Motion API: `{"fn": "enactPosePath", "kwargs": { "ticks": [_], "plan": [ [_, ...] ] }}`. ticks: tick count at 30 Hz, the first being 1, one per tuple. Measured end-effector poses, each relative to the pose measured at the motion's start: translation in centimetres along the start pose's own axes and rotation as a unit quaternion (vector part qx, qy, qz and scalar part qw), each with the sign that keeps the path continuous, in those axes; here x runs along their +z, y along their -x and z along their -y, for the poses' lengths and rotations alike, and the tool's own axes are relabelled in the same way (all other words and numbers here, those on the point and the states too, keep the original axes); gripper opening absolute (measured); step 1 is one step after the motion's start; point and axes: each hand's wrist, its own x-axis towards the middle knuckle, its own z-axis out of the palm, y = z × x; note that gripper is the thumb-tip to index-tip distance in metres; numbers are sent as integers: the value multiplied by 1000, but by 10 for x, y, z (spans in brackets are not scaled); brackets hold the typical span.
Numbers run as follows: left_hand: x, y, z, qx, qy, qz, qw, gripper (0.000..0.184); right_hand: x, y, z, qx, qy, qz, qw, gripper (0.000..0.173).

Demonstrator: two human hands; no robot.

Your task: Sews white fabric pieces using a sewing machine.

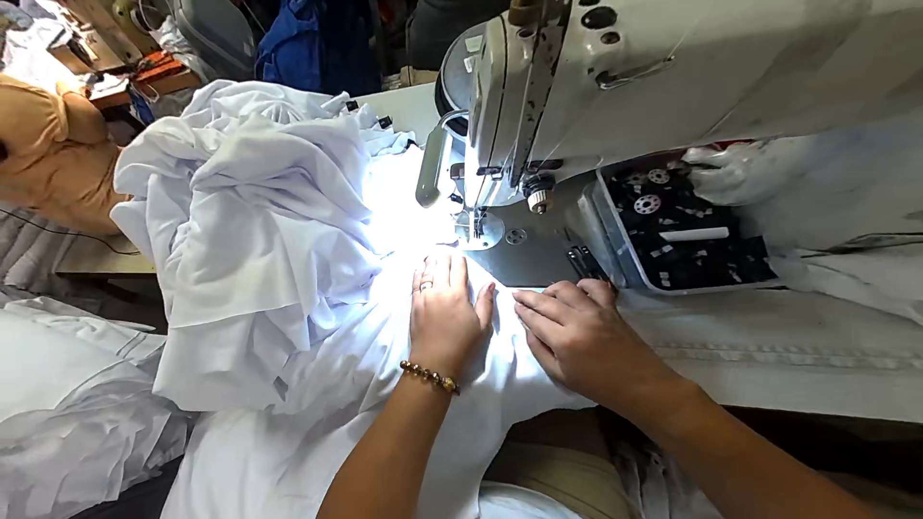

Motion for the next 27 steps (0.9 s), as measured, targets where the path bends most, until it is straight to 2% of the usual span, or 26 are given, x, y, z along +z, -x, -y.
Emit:
{"fn": "enactPosePath", "kwargs": {
  "ticks": [4,13,27],
  "plan": [
    [3,-24,18,50,46,-13,998,52,11,-9,8,41,-8,-25,999,38],
    [-3,-62,39,116,93,69,986,55,26,-30,17,86,-10,-37,996,42],
    [-10,-85,39,119,97,154,976,59,30,-39,18,107,-7,-40,993,41]
  ]
}}
